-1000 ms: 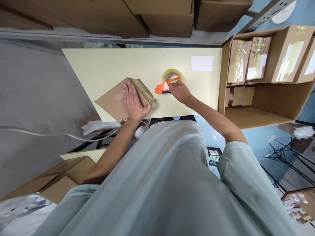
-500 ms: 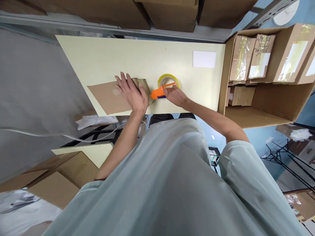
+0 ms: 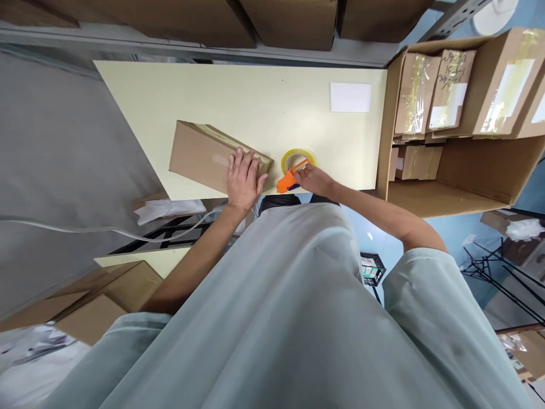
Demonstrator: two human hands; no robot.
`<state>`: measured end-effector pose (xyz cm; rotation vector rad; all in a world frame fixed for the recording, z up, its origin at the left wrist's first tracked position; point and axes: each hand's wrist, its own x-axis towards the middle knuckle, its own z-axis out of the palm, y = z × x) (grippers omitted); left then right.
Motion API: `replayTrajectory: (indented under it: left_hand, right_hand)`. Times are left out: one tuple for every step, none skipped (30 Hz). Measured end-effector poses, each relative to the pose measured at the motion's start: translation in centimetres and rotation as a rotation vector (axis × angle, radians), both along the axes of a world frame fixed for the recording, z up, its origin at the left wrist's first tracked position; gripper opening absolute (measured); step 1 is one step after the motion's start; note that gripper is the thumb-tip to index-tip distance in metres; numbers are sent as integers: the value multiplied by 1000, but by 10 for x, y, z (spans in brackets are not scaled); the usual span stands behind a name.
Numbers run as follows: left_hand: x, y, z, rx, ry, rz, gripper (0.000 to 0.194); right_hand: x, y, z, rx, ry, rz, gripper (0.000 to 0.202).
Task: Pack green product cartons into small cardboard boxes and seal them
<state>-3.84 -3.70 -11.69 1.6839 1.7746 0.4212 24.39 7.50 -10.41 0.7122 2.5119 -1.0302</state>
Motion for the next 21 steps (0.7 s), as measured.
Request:
replayTrajectory:
  left_hand:
    - [1, 0, -1, 6, 0, -12, 64]
    - [2, 0, -2, 14, 0, -21, 68]
    - [3, 0, -2, 20, -2, -27, 71]
    - [5, 0, -2, 25, -6, -27, 72]
    - [6, 0, -3, 29, -11, -20, 70]
    - [7, 0, -3, 34, -19, -6, 66]
    - [8, 0, -3, 38, -29, 12, 61]
    - [9, 1, -3, 42, -39, 30, 58]
    - [10, 1, -3, 45, -49, 47, 55]
    - [11, 2, -3, 45, -55, 59, 54]
    - [12, 2, -3, 44, -58, 66, 53]
    - [13, 3, -3, 41, -55, 67, 52]
    - [14, 3, -3, 38, -50, 66, 51]
    - [14, 4, -2, 35, -46, 63, 50]
    - [15, 5, -2, 31, -46, 60, 49]
    - [16, 5, -2, 27, -52, 59, 49]
    - [16, 6, -2, 23, -62, 60, 48]
    - [17, 7, -2, 20, -75, 62, 48]
    - [17, 8, -2, 18, -85, 65, 48]
    - [18, 9, -2, 19, -91, 70, 48]
    - [18, 10, -3, 21, -93, 77, 48]
  right_hand:
    - [10, 11, -2, 22, 7, -10, 62]
    - [20, 23, -3, 56, 12, -22, 61]
    - [29, 36, -4, 96, 14, -34, 60]
    - [35, 49, -4, 129, 12, -52, 59]
    - [39, 61, -4, 157, 8, -73, 59]
    - [39, 71, -4, 180, 1, -91, 59]
    - [36, 78, -4, 200, -7, -104, 60]
    - [29, 84, -4, 216, -18, -111, 60]
    - [20, 87, -5, 228, -29, -110, 61]
    - [9, 89, -6, 240, -41, -107, 62]
    - [-2, 89, -8, 250, -55, -101, 62]
    - [-13, 89, -10, 259, -67, -95, 63]
    - [-24, 89, -13, 265, -74, -91, 63]
    - [-33, 89, -16, 269, -75, -90, 63]
    - [-41, 88, -18, 269, -71, -90, 62]
    - [-49, 87, -20, 265, -70, -90, 61]
    - [-57, 86, -20, 256, -72, -89, 60]
    - [-64, 83, -20, 245, -73, -90, 59]
    - [-72, 80, -18, 233, -72, -94, 57]
    - [-80, 76, -14, 220, -72, -103, 55]
    - [-88, 72, -10, 206, -75, -115, 53]
